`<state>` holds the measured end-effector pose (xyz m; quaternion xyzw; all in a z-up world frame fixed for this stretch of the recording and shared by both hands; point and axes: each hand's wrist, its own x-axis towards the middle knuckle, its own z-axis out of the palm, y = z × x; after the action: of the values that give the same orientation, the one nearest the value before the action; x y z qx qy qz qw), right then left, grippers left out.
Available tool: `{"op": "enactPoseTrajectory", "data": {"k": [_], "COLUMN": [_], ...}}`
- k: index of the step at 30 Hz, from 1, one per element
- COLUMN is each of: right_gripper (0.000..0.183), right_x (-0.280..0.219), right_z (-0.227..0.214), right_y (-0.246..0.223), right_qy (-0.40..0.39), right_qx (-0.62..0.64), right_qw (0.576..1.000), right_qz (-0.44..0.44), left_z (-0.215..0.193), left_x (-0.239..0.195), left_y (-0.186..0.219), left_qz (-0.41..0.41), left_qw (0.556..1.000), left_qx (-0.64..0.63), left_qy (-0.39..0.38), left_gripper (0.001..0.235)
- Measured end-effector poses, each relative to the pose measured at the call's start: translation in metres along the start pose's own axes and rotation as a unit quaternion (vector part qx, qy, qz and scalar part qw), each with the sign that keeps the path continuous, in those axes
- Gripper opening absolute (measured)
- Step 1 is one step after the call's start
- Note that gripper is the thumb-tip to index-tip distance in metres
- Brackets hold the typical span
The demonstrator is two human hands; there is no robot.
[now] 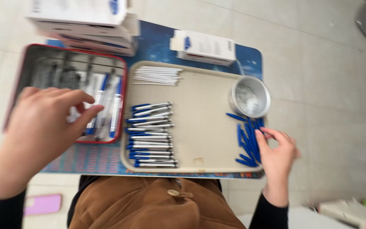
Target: Manually assembling ballpoint pens by inserting ink refills into barrels and organizing them on a tray.
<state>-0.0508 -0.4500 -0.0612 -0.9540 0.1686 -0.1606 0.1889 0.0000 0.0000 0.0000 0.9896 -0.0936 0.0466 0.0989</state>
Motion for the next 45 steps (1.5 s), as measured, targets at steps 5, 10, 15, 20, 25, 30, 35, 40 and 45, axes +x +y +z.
{"op": "enactPoseTrajectory", "data": {"k": [5,10,15,20,25,30,35,40,45], "right_gripper": [0.007,0.013,0.010,0.009,0.004,0.035,0.043,0.046,0.051], "right_x": [-0.003,-0.010,-0.019,-0.026,-0.028,-0.028,-0.024,-0.014,-0.020], "right_z": [0.009,0.005,0.000,-0.008,-0.020,-0.017,-0.002,-0.001,0.000], "right_y": [-0.001,-0.007,-0.020,-0.054,-0.111,-0.160,-0.186,-0.172,-0.166], "right_qy": [0.007,-0.016,0.019,0.047,-0.006,-0.125,-0.222,-0.191,-0.188], "right_qx": [-0.037,-0.046,-0.023,0.008,0.247,0.520,0.810,0.800,0.795], "right_qw": [0.999,0.999,0.999,0.995,0.961,0.845,0.534,0.522,0.559], "right_qz": [-0.038,0.002,-0.031,-0.091,-0.125,0.000,0.101,0.224,0.143], "left_z": [0.018,0.048,0.062,0.062,0.029,0.009,0.031,0.072,0.053], "left_x": [-0.011,-0.001,0.010,0.018,0.004,-0.028,-0.029,-0.028,-0.022], "left_y": [-0.021,-0.024,-0.020,-0.015,0.005,0.077,0.131,0.150,0.144], "left_qz": [-0.021,-0.024,-0.088,-0.115,-0.120,0.000,0.173,0.220,0.195], "left_qw": [0.999,1.000,0.993,0.986,0.990,0.990,0.949,0.965,0.895], "left_qx": [-0.017,-0.001,0.034,0.027,0.059,-0.016,-0.263,-0.106,-0.387], "left_qy": [0.024,0.001,-0.067,-0.122,0.050,0.137,0.014,0.096,-0.106], "left_gripper": [0.019,0.023,0.016,0.006,0.017,0.010,0.020,0.015,0.027]}}
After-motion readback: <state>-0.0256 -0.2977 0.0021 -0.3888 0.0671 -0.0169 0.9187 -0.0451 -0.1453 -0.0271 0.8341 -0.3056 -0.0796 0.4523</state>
